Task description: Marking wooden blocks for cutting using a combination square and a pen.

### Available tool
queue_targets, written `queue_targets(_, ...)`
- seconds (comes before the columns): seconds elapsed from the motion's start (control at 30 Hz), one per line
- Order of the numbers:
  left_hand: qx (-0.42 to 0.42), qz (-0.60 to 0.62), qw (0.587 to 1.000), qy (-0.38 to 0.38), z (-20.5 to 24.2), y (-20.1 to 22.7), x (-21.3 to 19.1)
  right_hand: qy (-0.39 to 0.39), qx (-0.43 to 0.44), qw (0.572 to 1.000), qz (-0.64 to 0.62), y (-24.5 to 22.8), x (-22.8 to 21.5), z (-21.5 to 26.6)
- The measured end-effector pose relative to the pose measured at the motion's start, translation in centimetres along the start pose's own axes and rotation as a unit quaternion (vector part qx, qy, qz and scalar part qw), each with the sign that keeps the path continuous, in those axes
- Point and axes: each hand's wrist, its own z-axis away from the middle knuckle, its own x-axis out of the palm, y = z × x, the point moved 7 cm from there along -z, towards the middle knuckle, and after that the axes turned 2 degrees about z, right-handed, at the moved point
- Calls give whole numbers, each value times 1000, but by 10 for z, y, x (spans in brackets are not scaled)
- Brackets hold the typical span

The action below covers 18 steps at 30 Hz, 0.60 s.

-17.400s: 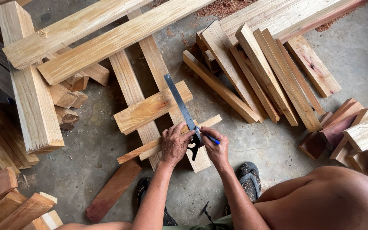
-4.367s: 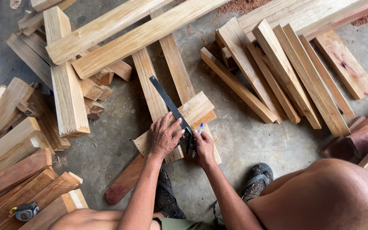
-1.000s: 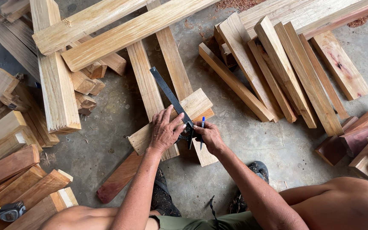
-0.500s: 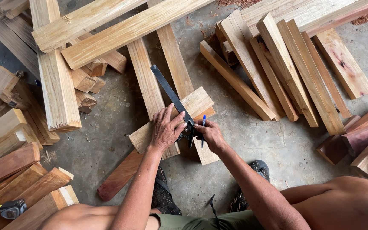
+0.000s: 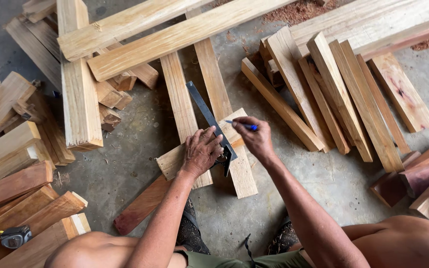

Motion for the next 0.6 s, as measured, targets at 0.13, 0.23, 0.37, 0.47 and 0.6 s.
queue_targets(0.13, -4, -1, 1000, -8, -1, -2, 5, -28, -86, 995, 41, 0, 25, -9)
queue_targets(0.23, -9, 11, 1000, -2, 1, -3, 6, -65, -41, 994, 76, -5, 32, -18)
queue_targets(0.37, -3, 7, 1000, 1, 1, 0, 2, -88, -30, 987, 130, -9, 32, -26)
queue_targets(0.47, -3, 7, 1000, -6, 1, 0, 2, -142, -96, 978, 119, -17, 38, -27)
queue_targets(0.6, 10, 10, 1000, 3, 1, 0, 1, -180, -99, 963, 174, -22, 40, -23)
